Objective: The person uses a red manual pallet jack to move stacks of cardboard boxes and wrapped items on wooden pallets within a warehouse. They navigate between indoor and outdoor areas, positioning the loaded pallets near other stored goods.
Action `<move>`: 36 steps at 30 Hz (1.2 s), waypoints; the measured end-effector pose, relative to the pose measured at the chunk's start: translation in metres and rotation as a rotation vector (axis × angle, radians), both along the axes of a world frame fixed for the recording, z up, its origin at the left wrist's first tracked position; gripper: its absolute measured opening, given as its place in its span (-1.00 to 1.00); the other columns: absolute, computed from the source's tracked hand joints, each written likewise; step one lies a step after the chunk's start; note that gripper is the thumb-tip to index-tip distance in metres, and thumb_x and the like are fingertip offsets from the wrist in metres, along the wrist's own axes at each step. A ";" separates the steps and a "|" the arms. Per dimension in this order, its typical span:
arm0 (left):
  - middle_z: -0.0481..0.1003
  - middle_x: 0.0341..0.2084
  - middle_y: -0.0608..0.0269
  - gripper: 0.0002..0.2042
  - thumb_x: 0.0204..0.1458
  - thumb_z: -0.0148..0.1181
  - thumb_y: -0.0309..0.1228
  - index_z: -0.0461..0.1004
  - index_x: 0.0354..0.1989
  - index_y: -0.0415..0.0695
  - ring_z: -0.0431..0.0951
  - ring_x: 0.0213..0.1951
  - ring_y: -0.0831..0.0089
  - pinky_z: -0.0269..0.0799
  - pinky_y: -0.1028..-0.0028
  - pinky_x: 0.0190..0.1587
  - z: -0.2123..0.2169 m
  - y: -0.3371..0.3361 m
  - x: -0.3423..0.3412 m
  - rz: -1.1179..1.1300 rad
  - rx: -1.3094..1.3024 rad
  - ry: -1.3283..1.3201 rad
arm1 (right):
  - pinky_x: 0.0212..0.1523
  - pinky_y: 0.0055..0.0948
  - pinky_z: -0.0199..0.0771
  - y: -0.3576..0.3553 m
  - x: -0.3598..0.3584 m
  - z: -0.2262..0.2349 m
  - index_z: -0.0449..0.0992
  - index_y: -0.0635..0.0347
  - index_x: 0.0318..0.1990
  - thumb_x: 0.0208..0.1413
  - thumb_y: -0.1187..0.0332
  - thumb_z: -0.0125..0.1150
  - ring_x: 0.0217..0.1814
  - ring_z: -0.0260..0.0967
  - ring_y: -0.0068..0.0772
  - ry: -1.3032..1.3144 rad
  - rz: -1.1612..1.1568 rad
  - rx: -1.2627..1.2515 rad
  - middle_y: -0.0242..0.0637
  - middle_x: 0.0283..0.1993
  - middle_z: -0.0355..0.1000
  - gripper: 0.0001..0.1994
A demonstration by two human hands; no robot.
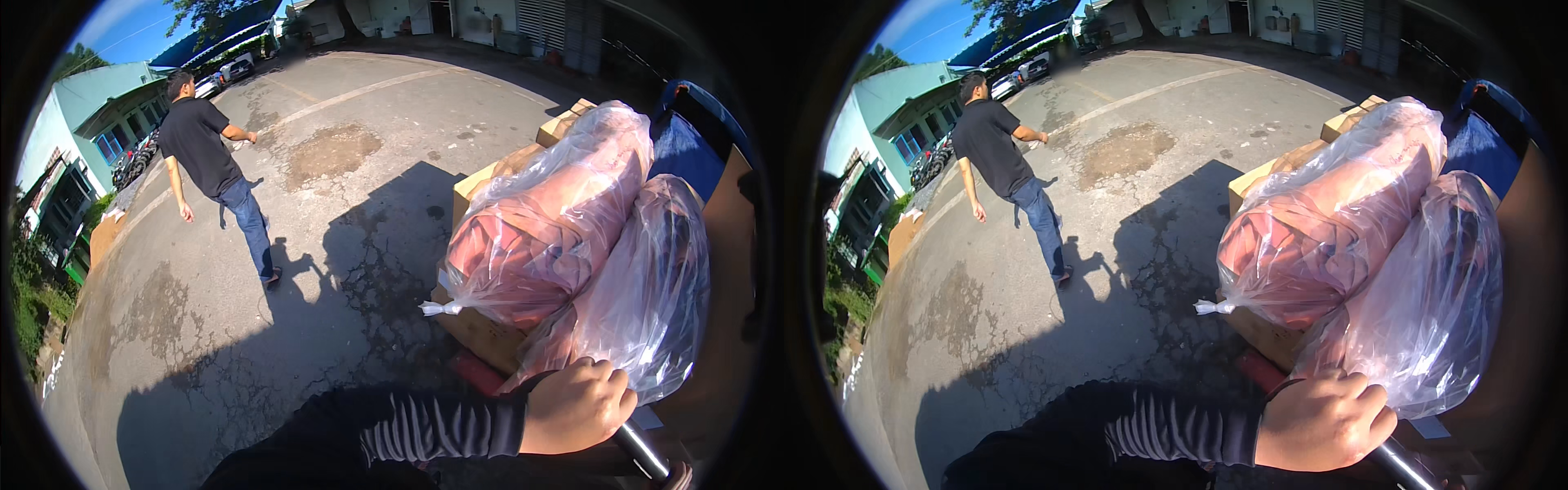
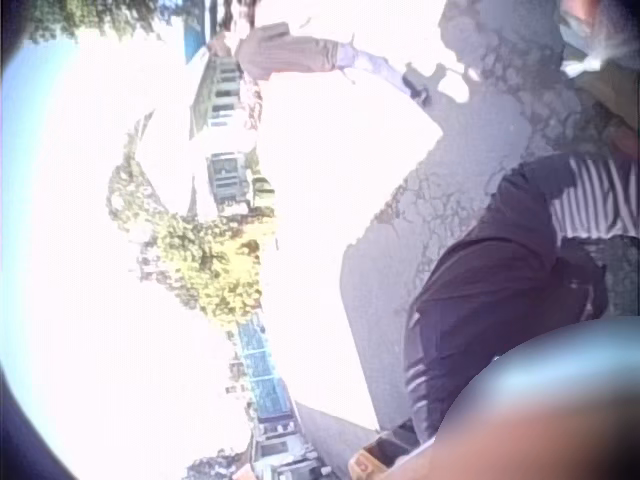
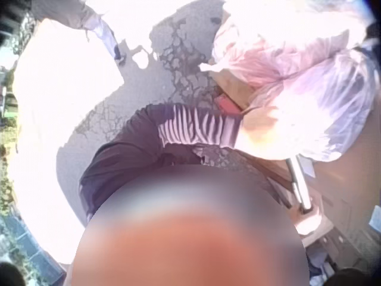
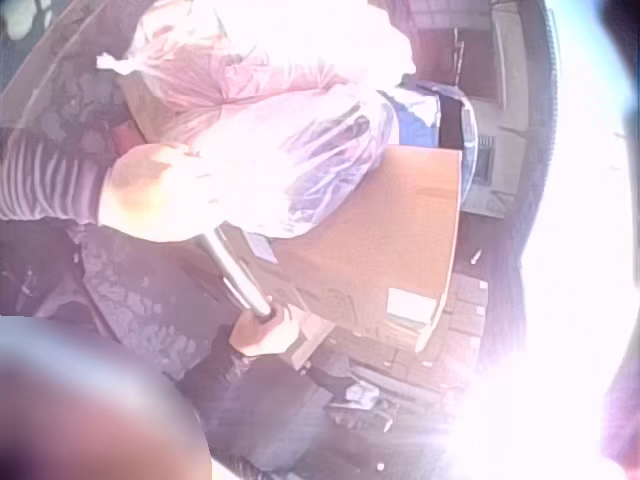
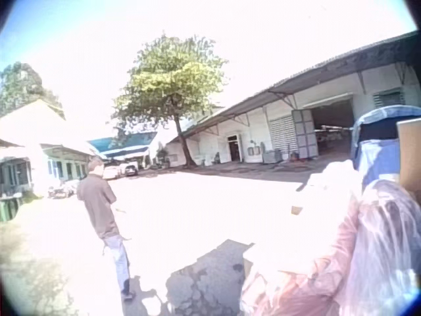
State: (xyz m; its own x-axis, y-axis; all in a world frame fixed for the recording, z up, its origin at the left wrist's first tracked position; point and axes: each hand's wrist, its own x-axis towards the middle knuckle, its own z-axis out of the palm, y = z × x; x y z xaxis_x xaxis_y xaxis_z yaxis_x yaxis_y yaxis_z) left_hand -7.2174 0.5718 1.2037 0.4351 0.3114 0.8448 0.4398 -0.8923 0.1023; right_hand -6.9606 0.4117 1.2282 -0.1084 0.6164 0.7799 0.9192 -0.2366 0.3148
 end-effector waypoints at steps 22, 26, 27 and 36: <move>0.47 -0.33 -0.08 -0.26 -0.17 0.50 -0.12 0.39 0.11 -0.38 0.57 -0.41 0.00 0.52 0.25 -0.34 0.011 0.027 -0.036 -0.973 -0.110 0.229 | 0.10 -0.16 0.35 -0.029 -0.041 -0.030 0.39 0.12 -0.27 -0.40 0.59 0.32 -0.08 0.41 -0.10 0.114 -0.267 0.310 -0.24 -0.25 0.39 -0.59; 0.47 -0.34 -0.09 -0.26 -0.18 0.51 -0.12 0.40 0.11 -0.39 0.57 -0.39 -0.01 0.52 0.24 -0.35 0.010 0.023 -0.036 -0.983 -0.118 0.223 | 0.11 -0.16 0.34 -0.030 -0.032 -0.039 0.39 0.11 -0.27 -0.38 0.58 0.33 -0.08 0.41 -0.12 0.093 -0.239 0.359 -0.26 -0.25 0.40 -0.60; 0.47 -0.34 -0.10 -0.25 -0.20 0.52 -0.13 0.40 0.11 -0.39 0.57 -0.40 -0.02 0.52 0.24 -0.36 0.010 0.022 -0.035 -0.987 -0.103 0.212 | 0.12 -0.17 0.34 -0.030 -0.028 -0.040 0.39 0.10 -0.28 -0.37 0.57 0.34 -0.07 0.40 -0.12 0.091 -0.235 0.378 -0.27 -0.25 0.39 -0.61; 0.48 -0.33 -0.02 -0.33 -0.19 0.51 -0.20 0.42 0.08 -0.35 0.54 -0.34 0.09 0.46 0.28 -0.24 0.020 0.008 -0.027 -0.935 -0.228 0.275 | 0.09 -0.14 0.34 -0.026 -0.004 -0.050 0.42 0.09 -0.29 -0.31 0.55 0.35 -0.07 0.42 -0.12 0.071 -0.182 0.525 -0.29 -0.24 0.42 -0.66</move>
